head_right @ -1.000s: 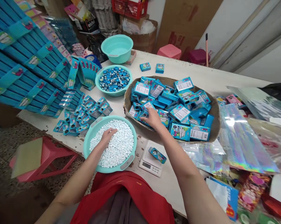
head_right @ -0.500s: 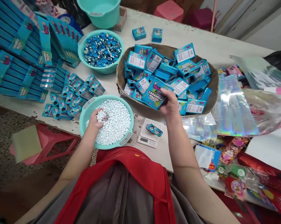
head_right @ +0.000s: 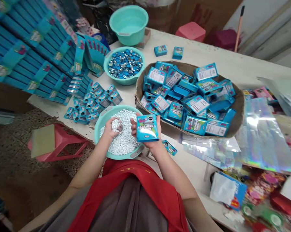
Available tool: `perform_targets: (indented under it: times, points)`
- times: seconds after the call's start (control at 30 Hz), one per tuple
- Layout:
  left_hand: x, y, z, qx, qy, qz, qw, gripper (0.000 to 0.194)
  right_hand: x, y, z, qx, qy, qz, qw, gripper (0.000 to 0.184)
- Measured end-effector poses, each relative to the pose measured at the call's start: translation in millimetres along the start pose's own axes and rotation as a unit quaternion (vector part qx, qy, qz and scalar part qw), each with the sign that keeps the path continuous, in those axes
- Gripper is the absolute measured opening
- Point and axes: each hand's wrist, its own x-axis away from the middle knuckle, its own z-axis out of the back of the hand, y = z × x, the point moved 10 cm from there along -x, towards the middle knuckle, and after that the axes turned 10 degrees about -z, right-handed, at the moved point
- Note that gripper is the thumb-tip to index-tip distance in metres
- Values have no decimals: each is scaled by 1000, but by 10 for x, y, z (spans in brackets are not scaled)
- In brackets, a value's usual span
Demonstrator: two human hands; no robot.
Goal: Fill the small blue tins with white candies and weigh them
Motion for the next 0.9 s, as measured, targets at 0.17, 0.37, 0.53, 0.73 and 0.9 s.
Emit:
perform_targets:
  times: [0.17,0.37,0.53,0.73,0.9]
  points:
    - [111,-7,-46,20,9,18,1000,13,-68,233,64,-32,29,-48,998,75]
    - [425,424,-413,42,-39,-86,995,15,-72,-102,197,237,182,74,951,56]
    - [732,826,-754,14,-65,-257,964,22,-56,-281,-224,455,210,211,839,37]
    - [786,869,-739,-15,-18,-342,939,30,-119,-178,-375,520,219,215,797,36]
    - [826,872,-770,-36,-12,-372,928,30,-96,-177,-452,560,213,212,772,32]
